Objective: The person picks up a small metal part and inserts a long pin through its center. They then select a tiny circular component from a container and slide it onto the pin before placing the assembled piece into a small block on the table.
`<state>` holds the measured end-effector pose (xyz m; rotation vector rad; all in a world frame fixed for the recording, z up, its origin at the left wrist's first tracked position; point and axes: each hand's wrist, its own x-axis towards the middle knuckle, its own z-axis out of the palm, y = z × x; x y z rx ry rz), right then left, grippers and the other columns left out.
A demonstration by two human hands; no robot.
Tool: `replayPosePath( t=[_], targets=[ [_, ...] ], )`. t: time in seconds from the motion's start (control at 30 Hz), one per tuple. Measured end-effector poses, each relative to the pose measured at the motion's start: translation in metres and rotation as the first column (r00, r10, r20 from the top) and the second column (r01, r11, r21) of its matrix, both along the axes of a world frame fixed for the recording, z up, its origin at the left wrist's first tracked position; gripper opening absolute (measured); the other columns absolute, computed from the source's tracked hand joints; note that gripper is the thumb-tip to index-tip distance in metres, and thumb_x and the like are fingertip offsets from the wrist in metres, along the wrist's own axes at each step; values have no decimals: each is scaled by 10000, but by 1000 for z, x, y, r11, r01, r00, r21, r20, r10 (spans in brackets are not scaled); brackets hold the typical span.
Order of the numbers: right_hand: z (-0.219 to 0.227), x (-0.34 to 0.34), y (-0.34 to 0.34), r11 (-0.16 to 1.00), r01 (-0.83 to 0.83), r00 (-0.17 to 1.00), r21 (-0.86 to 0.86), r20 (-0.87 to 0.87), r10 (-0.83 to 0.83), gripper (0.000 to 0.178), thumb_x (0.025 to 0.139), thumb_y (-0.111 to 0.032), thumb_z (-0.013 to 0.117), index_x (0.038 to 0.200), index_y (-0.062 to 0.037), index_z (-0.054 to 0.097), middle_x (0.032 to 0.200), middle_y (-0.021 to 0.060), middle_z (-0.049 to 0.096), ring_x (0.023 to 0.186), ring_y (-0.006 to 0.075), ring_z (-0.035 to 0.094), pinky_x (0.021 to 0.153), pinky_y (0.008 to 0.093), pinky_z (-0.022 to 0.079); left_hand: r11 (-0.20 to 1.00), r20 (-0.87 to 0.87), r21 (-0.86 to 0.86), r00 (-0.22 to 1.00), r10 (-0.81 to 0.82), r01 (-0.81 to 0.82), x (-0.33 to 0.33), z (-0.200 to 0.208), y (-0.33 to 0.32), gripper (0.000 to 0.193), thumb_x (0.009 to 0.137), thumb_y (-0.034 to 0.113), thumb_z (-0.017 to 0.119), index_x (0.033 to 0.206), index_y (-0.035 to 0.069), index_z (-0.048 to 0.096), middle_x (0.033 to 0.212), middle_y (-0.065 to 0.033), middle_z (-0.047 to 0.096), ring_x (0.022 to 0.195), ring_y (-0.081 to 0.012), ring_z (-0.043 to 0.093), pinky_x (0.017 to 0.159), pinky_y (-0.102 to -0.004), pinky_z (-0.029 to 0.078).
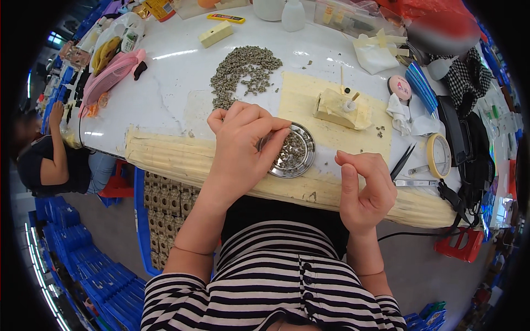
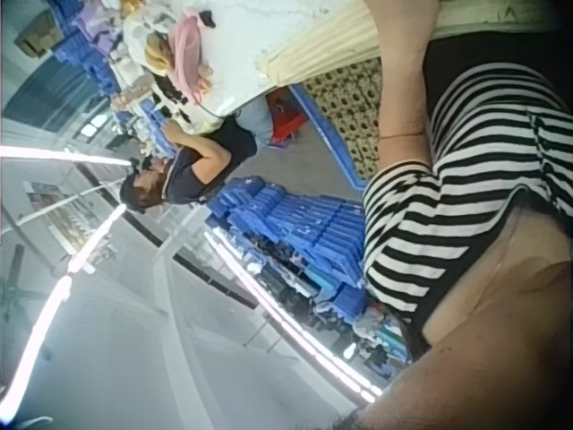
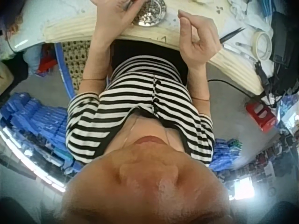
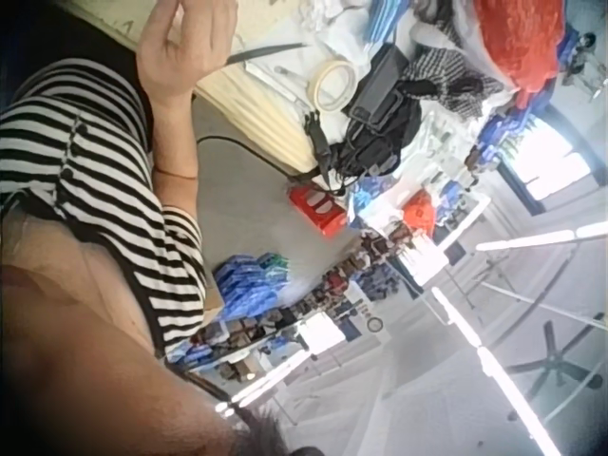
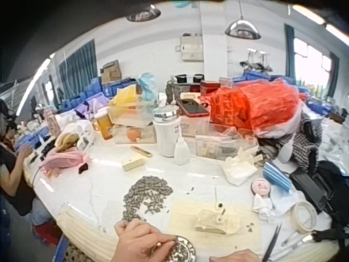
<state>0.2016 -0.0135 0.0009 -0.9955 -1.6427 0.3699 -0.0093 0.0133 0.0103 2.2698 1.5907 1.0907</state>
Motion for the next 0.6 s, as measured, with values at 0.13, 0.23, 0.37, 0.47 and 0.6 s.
replayPosePath(
  t=[0.13, 0.23, 0.37, 0.47, 0.6],
  targets=[
    [0, 0, -2, 1000, 1, 1000, -31, -2, -1, 97, 825, 34, 719, 920, 22, 726, 804, 103, 711, 695, 218, 633, 657, 297, 489, 995, 8, 11, 995, 96, -96, -18, 7, -2, 114, 809, 100, 756, 923, 96, 756, 849, 12, 651, 899, -156, 567, 916, -349, 292],
    [-1, 0, -3, 999, 12, 1000, -43, 13, -11, 91, 832, 30, 712, 921, 23, 726, 809, 102, 715, 702, 215, 637, 667, 297, 493, 976, -42, 23, 975, 218, -217, -42, 6, -3, 129, 807, 106, 757, 935, 91, 752, 868, 7, 658, 918, -166, 570, 936, -343, 305],
    [0, -1, -3, 998, 16, 999, -68, 39, -13, 87, 840, 27, 699, 923, 23, 725, 807, 103, 715, 709, 214, 638, 672, 296, 493, 965, -95, 10, 961, 261, -261, -67, 4, -10, 134, 818, 154, 758, 944, 115, 736, 866, 7, 623, 913, -180, 548, 906, -368, 292],
    [0, -2, -3, 996, 18, 999, -87, 50, -14, 85, 846, 29, 687, 922, 24, 723, 802, 103, 713, 711, 213, 637, 677, 293, 492, 967, -63, -42, 967, 247, -250, -67, 4, -12, 159, 783, 128, 774, 928, 80, 729, 896, -15, 652, 920, -199, 567, 926, -346, 326],
    [2, -5, -2, 994, 23, 998, -111, 66, -16, 84, 847, 34, 676, 919, 29, 718, 795, 103, 709, 711, 210, 633, 680, 292, 491, 979, -21, -54, 981, 194, -195, -60, 0, -3, 124, 776, 105, 767, 882, 74, 709, 881, -28, 635, 886, -214, 555, 863, -343, 360]
  ],
)
